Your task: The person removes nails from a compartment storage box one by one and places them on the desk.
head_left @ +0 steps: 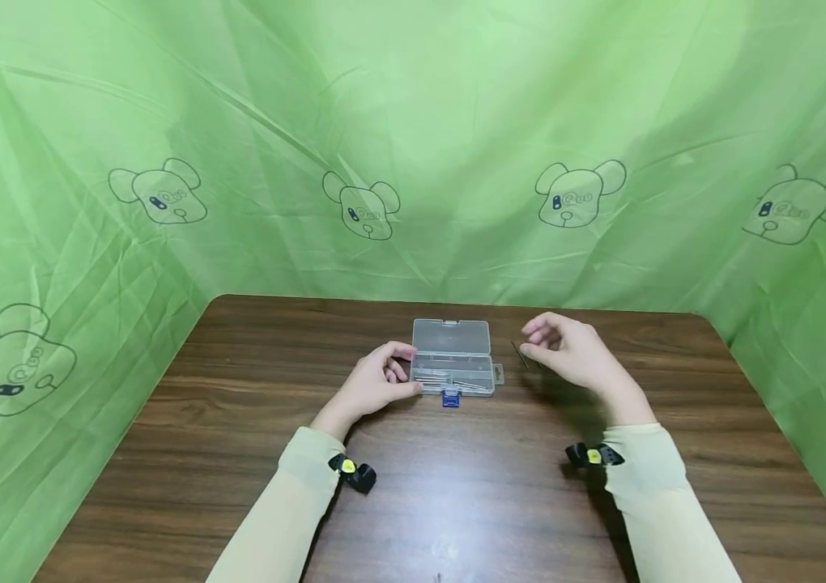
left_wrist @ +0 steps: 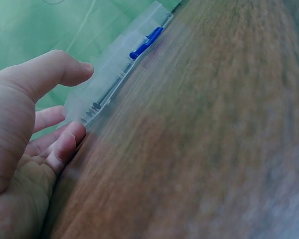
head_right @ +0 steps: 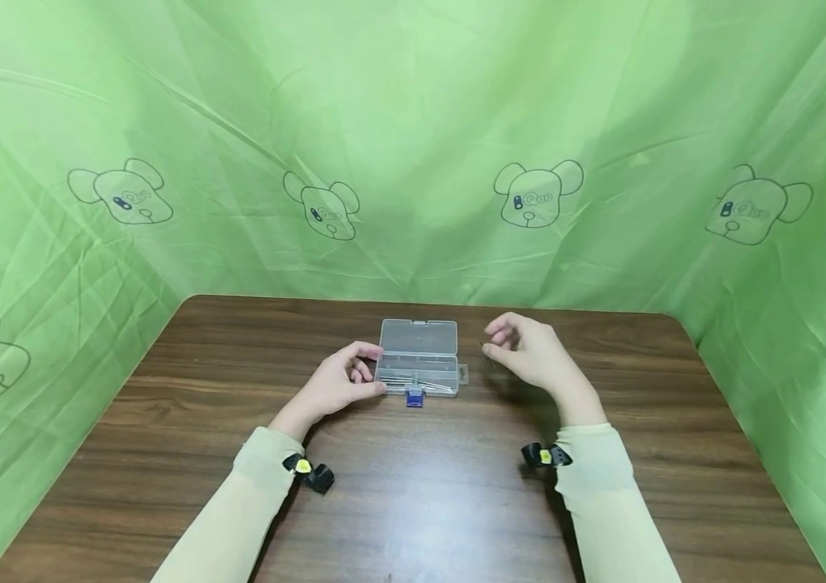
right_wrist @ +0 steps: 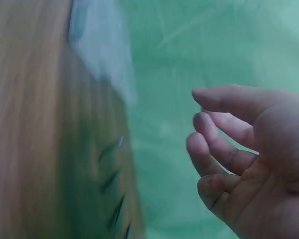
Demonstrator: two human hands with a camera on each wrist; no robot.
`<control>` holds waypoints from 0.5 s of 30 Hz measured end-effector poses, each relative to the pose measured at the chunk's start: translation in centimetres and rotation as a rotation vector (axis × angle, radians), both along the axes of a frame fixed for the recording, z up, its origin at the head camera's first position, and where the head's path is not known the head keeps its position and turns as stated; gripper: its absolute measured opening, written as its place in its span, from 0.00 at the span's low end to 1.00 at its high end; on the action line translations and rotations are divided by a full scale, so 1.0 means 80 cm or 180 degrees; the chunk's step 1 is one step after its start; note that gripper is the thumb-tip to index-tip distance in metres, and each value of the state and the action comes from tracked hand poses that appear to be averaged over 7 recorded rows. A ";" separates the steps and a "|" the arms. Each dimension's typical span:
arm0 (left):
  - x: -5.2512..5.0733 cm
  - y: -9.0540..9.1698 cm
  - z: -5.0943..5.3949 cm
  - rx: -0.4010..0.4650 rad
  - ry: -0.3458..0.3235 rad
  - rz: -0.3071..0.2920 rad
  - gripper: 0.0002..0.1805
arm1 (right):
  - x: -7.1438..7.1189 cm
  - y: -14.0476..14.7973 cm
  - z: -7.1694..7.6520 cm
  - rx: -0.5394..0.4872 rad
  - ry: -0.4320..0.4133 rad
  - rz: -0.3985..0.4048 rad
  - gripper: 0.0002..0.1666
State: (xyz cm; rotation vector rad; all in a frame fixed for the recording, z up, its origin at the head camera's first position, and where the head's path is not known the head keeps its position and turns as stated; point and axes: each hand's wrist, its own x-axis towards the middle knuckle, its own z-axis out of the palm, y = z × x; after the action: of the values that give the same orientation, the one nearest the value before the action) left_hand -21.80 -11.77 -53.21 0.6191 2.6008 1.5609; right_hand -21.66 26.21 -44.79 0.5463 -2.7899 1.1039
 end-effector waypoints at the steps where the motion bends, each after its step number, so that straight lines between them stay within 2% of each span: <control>1: 0.000 0.000 -0.001 0.0001 0.0004 -0.0006 0.34 | 0.000 -0.010 0.004 0.0022 -0.0025 0.0061 0.17; 5: 0.003 -0.004 -0.002 -0.0026 -0.0001 0.0012 0.34 | -0.001 -0.051 0.016 0.0157 -0.0117 0.0319 0.16; 9: 0.005 -0.007 -0.003 -0.0050 0.0002 0.0035 0.34 | -0.003 -0.092 0.020 0.0182 -0.0144 0.0550 0.15; 13: 0.001 -0.004 -0.003 0.0011 0.0019 0.0010 0.34 | -0.009 -0.122 0.011 0.0103 -0.0152 0.0588 0.12; 15: 0.000 -0.002 -0.003 0.0031 0.0027 0.0001 0.34 | -0.013 -0.132 0.000 0.0100 -0.0144 0.0554 0.10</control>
State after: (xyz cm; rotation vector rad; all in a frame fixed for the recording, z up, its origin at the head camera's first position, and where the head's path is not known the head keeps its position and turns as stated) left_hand -21.80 -11.94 -53.49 0.6275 2.6010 1.5753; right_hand -22.73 15.63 -44.76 0.7904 -2.8477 1.1179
